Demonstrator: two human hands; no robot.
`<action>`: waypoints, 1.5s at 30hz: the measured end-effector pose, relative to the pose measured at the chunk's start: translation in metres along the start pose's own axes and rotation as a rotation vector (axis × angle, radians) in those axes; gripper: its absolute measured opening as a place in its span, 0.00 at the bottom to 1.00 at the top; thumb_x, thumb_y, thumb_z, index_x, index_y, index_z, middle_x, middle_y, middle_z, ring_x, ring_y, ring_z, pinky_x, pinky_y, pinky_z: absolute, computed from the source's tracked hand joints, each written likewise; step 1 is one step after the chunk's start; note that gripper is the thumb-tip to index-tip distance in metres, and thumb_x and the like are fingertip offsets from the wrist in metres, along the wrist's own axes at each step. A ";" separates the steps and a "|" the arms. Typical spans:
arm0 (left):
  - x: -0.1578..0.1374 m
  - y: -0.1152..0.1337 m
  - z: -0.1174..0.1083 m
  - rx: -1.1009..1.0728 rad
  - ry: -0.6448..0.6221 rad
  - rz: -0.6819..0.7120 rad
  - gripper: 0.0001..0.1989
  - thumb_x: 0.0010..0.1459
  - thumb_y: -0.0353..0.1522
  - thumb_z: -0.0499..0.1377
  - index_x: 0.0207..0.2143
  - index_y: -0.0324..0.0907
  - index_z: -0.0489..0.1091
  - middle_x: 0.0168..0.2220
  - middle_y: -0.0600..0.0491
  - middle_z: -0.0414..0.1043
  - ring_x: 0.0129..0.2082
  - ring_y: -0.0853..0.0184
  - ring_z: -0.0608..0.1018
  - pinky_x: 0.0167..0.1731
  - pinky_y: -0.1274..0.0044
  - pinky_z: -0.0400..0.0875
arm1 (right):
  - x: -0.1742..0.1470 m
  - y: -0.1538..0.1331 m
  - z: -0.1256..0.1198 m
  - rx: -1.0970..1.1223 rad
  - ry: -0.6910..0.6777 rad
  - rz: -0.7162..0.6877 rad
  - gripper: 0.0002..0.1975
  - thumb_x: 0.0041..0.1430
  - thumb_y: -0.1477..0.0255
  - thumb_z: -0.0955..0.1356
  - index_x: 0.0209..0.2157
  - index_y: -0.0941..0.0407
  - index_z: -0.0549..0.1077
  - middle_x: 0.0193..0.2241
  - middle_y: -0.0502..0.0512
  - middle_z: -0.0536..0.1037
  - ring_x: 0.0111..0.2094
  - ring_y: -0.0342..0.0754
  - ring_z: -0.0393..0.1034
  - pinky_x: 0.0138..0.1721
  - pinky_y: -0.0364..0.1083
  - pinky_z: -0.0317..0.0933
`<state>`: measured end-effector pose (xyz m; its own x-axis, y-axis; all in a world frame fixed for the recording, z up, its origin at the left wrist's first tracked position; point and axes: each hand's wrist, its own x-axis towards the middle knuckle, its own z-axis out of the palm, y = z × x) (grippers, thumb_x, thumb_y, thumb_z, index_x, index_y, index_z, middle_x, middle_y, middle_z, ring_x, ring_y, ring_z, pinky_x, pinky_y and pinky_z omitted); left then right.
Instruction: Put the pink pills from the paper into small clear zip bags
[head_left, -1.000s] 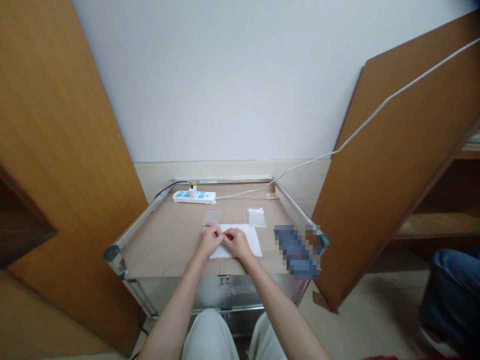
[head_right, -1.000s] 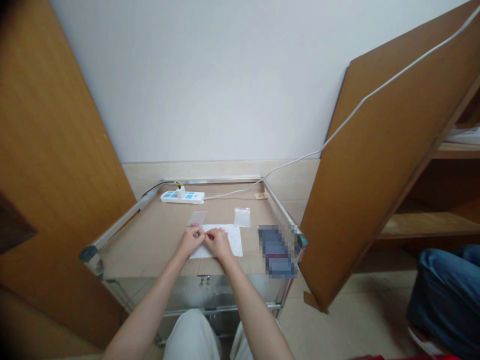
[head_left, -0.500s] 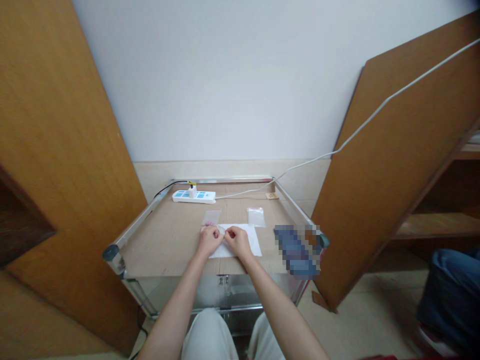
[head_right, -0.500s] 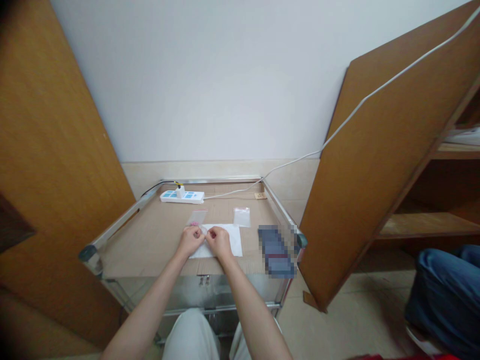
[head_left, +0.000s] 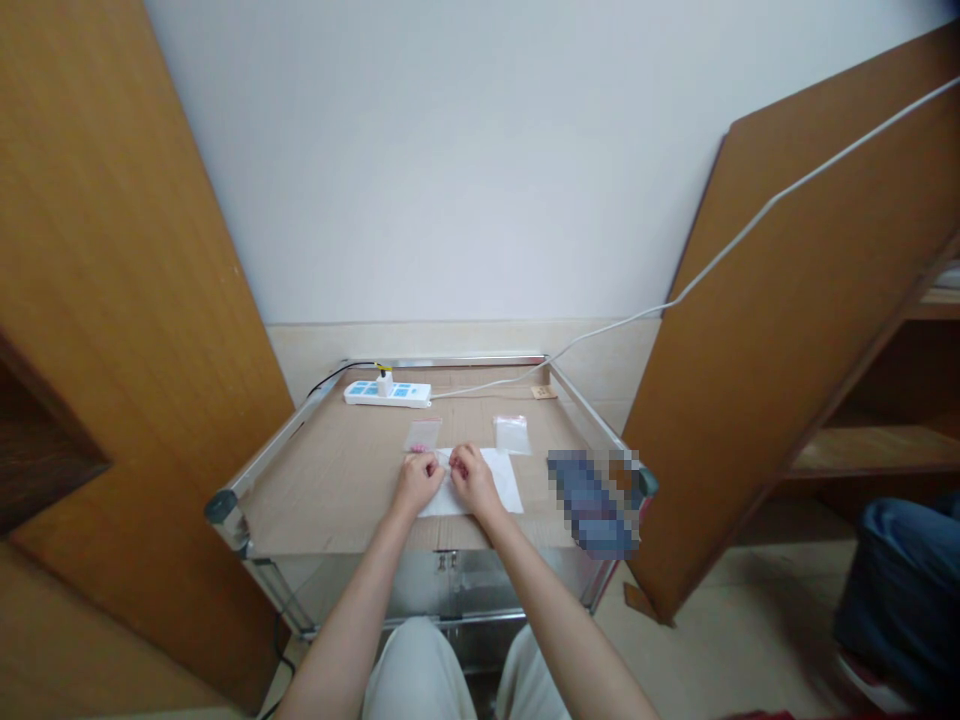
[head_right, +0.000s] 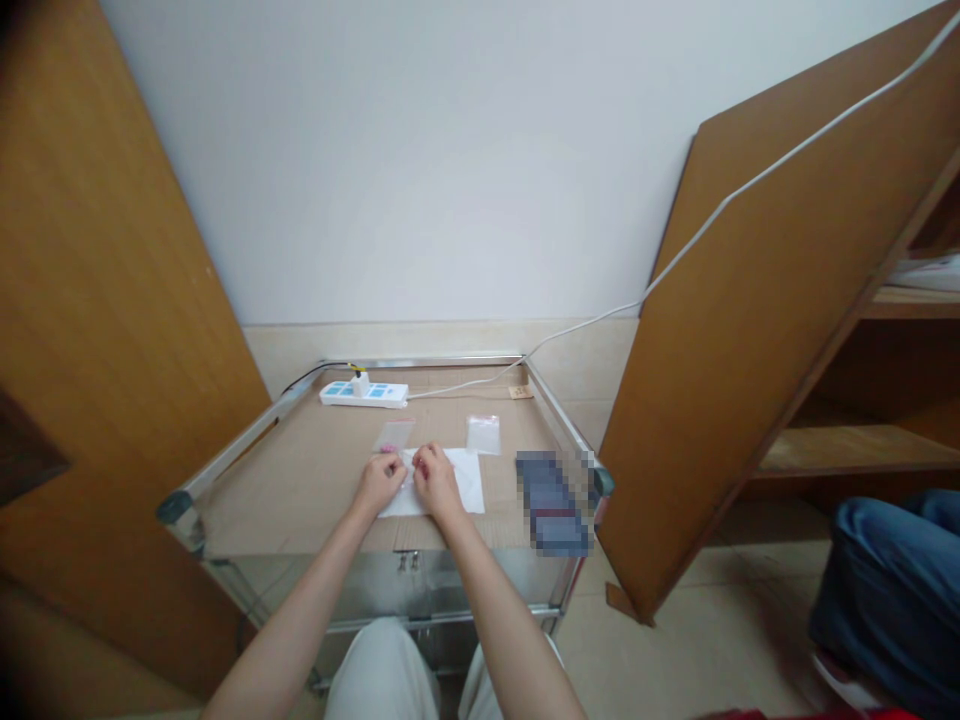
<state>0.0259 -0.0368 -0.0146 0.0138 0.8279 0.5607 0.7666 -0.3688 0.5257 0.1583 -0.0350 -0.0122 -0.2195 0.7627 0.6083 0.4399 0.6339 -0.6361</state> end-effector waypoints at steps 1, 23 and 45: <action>-0.001 0.000 0.000 -0.014 -0.012 -0.010 0.08 0.42 0.28 0.50 0.13 0.40 0.57 0.14 0.58 0.57 0.19 0.73 0.62 0.24 0.81 0.55 | 0.000 0.000 -0.001 -0.003 -0.009 -0.016 0.14 0.44 0.84 0.58 0.29 0.56 0.69 0.35 0.54 0.66 0.34 0.44 0.61 0.36 0.43 0.55; 0.002 0.006 -0.006 -0.154 0.022 0.074 0.03 0.40 0.25 0.49 0.22 0.40 0.59 0.24 0.54 0.62 0.29 0.69 0.67 0.33 0.77 0.61 | 0.003 0.009 0.002 -0.046 0.011 -0.002 0.18 0.45 0.80 0.63 0.39 0.51 0.70 0.44 0.54 0.65 0.45 0.47 0.56 0.45 0.48 0.50; -0.003 0.023 -0.009 0.174 -0.098 0.091 0.30 0.39 0.25 0.52 0.49 0.46 0.54 0.53 0.53 0.52 0.53 0.62 0.54 0.51 0.67 0.44 | 0.006 0.006 0.000 0.102 0.040 0.060 0.13 0.44 0.71 0.67 0.36 0.56 0.72 0.28 0.54 0.72 0.32 0.45 0.62 0.35 0.43 0.56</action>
<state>0.0379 -0.0513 0.0014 0.1442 0.8346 0.5316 0.8582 -0.3729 0.3527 0.1599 -0.0267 -0.0119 -0.1593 0.7953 0.5849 0.3598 0.5985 -0.7158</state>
